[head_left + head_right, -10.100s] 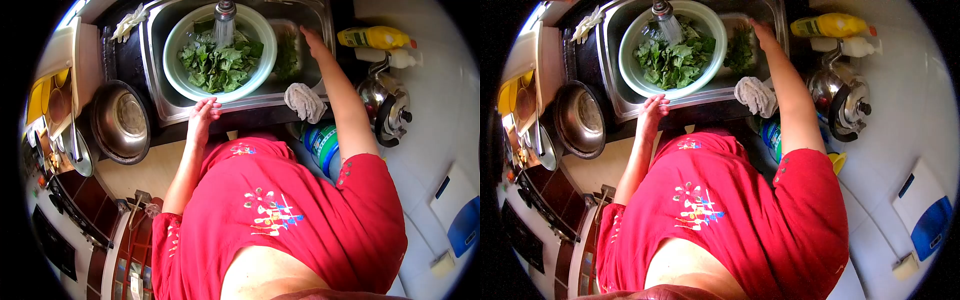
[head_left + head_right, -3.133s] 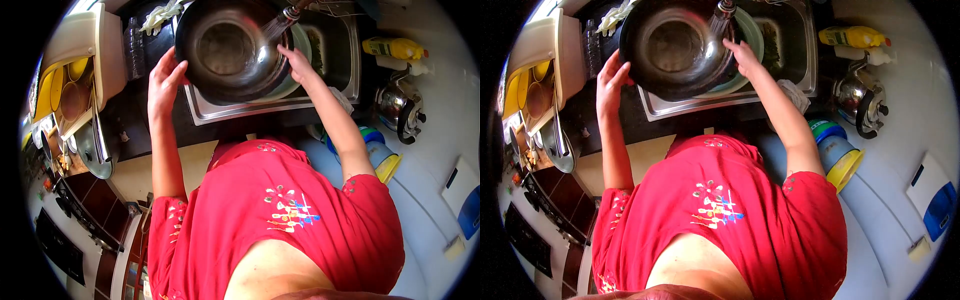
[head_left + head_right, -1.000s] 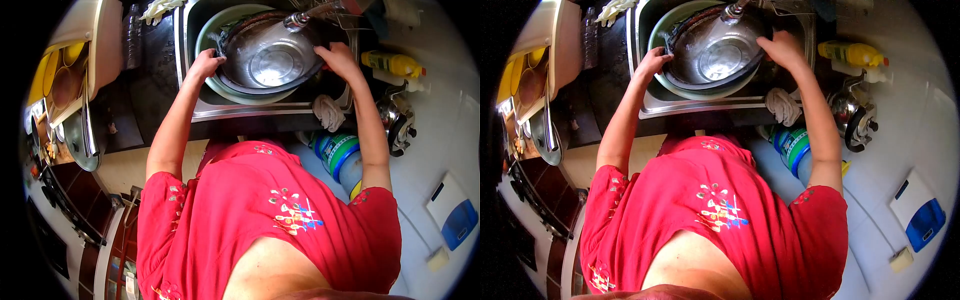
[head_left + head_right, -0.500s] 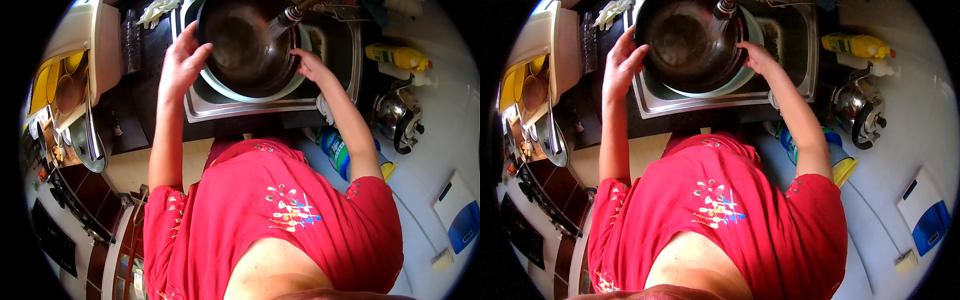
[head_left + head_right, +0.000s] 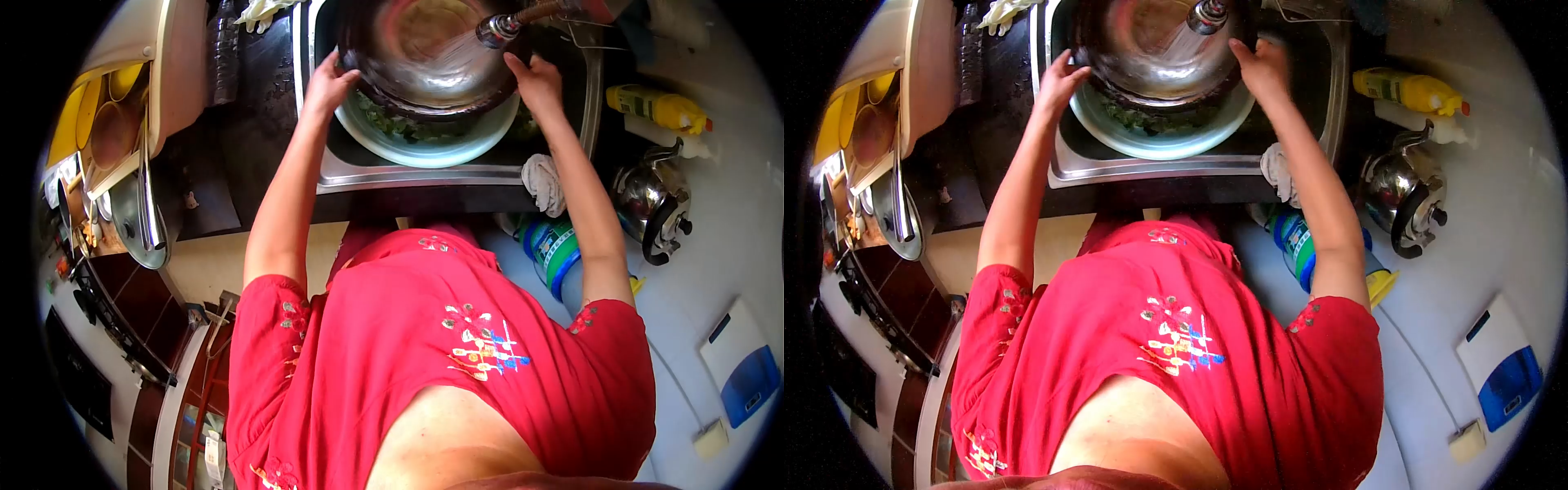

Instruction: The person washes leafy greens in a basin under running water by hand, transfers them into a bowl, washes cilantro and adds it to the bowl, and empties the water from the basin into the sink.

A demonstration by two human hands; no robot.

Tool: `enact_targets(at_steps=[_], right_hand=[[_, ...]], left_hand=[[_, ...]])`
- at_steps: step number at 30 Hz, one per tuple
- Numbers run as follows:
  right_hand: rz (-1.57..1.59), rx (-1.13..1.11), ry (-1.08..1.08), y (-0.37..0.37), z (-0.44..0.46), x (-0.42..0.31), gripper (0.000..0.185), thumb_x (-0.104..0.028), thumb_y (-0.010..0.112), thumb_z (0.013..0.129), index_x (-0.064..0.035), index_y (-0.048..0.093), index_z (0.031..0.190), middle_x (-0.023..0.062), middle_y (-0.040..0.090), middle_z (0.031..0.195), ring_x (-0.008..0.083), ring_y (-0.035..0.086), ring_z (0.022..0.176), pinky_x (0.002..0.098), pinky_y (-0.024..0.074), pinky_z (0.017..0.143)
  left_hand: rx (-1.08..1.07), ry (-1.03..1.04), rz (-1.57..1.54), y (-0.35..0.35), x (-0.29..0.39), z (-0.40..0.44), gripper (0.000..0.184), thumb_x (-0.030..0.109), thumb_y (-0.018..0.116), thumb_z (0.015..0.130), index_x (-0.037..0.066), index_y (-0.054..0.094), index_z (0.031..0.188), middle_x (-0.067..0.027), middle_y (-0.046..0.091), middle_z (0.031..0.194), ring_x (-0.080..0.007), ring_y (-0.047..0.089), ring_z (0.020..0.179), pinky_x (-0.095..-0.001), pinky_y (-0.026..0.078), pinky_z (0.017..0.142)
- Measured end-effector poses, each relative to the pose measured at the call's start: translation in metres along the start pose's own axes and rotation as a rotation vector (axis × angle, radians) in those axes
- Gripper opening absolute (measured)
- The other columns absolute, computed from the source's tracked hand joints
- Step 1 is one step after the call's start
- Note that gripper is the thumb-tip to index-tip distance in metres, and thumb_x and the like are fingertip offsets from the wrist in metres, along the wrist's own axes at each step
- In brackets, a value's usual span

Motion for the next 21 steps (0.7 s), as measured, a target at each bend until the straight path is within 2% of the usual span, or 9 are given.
enact_targets(at_steps=[1, 4, 8, 10, 13, 14, 18, 20, 21], right_hand=[[-0.167, -0.040, 0.019, -0.012, -0.002, -0.010, 0.038, -0.033, 0.065, 0.076, 0.0021, 0.052, 0.070, 0.0121, 0.055, 0.068, 0.0117, 0.054, 0.058, 0.0312, 0.0456, 0.050], [-0.318, 0.156, -0.433, -0.041, -0.025, -0.042, 0.029, -0.027, 0.061, 0.078, 0.0020, 0.058, 0.077, 0.0129, 0.056, 0.071, 0.0135, 0.056, 0.062, 0.0298, 0.0450, 0.047], [0.172, -0.275, 0.231, -0.039, -0.053, -0.030, 0.043, -0.021, 0.058, 0.076, 0.0037, 0.053, 0.110, 0.0126, 0.061, 0.088, 0.0211, 0.059, 0.078, 0.0309, 0.0484, 0.063], [0.222, -0.254, 0.053, -0.011, -0.049, 0.007, 0.061, -0.015, 0.058, 0.075, 0.0079, 0.035, 0.127, 0.0117, 0.059, 0.093, 0.0148, 0.057, 0.071, 0.0242, 0.0450, 0.047], [0.445, -0.652, 0.476, 0.022, -0.074, 0.005, 0.069, -0.016, 0.058, 0.075, 0.0084, 0.026, 0.131, 0.0203, 0.050, 0.116, 0.0264, 0.052, 0.099, 0.0343, 0.0447, 0.081], [0.539, -0.605, 0.451, 0.032, -0.066, 0.014, 0.067, -0.016, 0.057, 0.076, 0.0079, 0.027, 0.131, 0.0200, 0.050, 0.116, 0.0254, 0.052, 0.099, 0.0339, 0.0454, 0.079], [0.761, -0.415, 0.384, 0.041, -0.051, 0.026, 0.058, -0.014, 0.053, 0.079, 0.0008, 0.031, 0.131, 0.0167, 0.051, 0.116, 0.0217, 0.052, 0.099, 0.0297, 0.0429, 0.080], [0.647, -0.293, 0.387, 0.036, -0.051, 0.037, 0.058, -0.013, 0.051, 0.079, -0.0007, 0.031, 0.132, 0.0148, 0.052, 0.115, 0.0218, 0.053, 0.099, 0.0297, 0.0419, 0.082], [0.664, -0.254, 0.361, 0.036, -0.052, 0.040, 0.057, -0.008, 0.049, 0.079, 0.0029, 0.030, 0.131, 0.0140, 0.056, 0.108, 0.0182, 0.056, 0.092, 0.0259, 0.0444, 0.079]], left_hand=[[-0.053, -0.068, -0.022, 0.014, 0.002, -0.004, 0.065, 0.015, 0.066, 0.077, -0.004, 0.033, 0.129, -0.0081, 0.059, 0.077, -0.0123, 0.055, 0.067, -0.0236, 0.045, 0.058], [-0.144, -0.271, 0.191, 0.038, 0.016, -0.032, 0.056, 0.015, 0.064, 0.076, -0.009, 0.039, 0.120, -0.0121, 0.060, 0.079, -0.0157, 0.057, 0.065, -0.0268, 0.047, 0.057], [-0.188, -0.323, -0.071, 0.004, 0.057, -0.078, 0.065, 0.013, 0.067, 0.074, -0.010, 0.035, 0.125, -0.0029, 0.051, 0.062, -0.0093, 0.047, 0.045, -0.0233, 0.040, 0.043], [-0.085, -0.318, -0.269, -0.022, 0.083, -0.086, 0.065, 0.012, 0.068, 0.074, -0.011, 0.035, 0.125, -0.0011, 0.049, 0.061, -0.0070, 0.045, 0.044, -0.0217, 0.039, 0.042], [0.019, -0.189, -0.411, -0.036, 0.112, -0.062, 0.061, 0.014, 0.068, 0.074, -0.011, 0.039, 0.122, -0.0045, 0.054, 0.078, -0.0064, 0.050, 0.054, -0.0178, 0.041, 0.047], [-0.001, -0.141, -0.419, -0.039, 0.119, -0.050, 0.059, 0.016, 0.067, 0.074, -0.010, 0.042, 0.121, -0.0099, 0.060, 0.092, -0.0077, 0.057, 0.064, -0.0168, 0.045, 0.052], [-0.149, 0.062, -0.215, -0.003, 0.192, -0.037, 0.057, 0.019, 0.068, 0.075, -0.002, 0.045, 0.122, 0.0004, 0.055, 0.069, -0.0036, 0.049, 0.054, -0.0155, 0.039, 0.046], [-0.137, -0.088, -0.166, 0.013, 0.187, -0.037, 0.072, 0.032, 0.065, 0.077, -0.002, 0.031, 0.131, -0.0048, 0.061, 0.075, -0.0156, 0.054, 0.059, -0.0281, 0.046, 0.056], [-0.193, -0.089, -0.191, 0.017, 0.183, -0.035, 0.064, 0.033, 0.066, 0.076, -0.003, 0.042, 0.123, -0.0049, 0.060, 0.070, -0.0135, 0.054, 0.059, -0.0268, 0.045, 0.054]])
Point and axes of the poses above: each hand's wrist, its own z-axis towards the middle knuckle, its own y-axis out of the palm, x = y × z, the point moved 6 cm from there along z, towards the middle knuckle
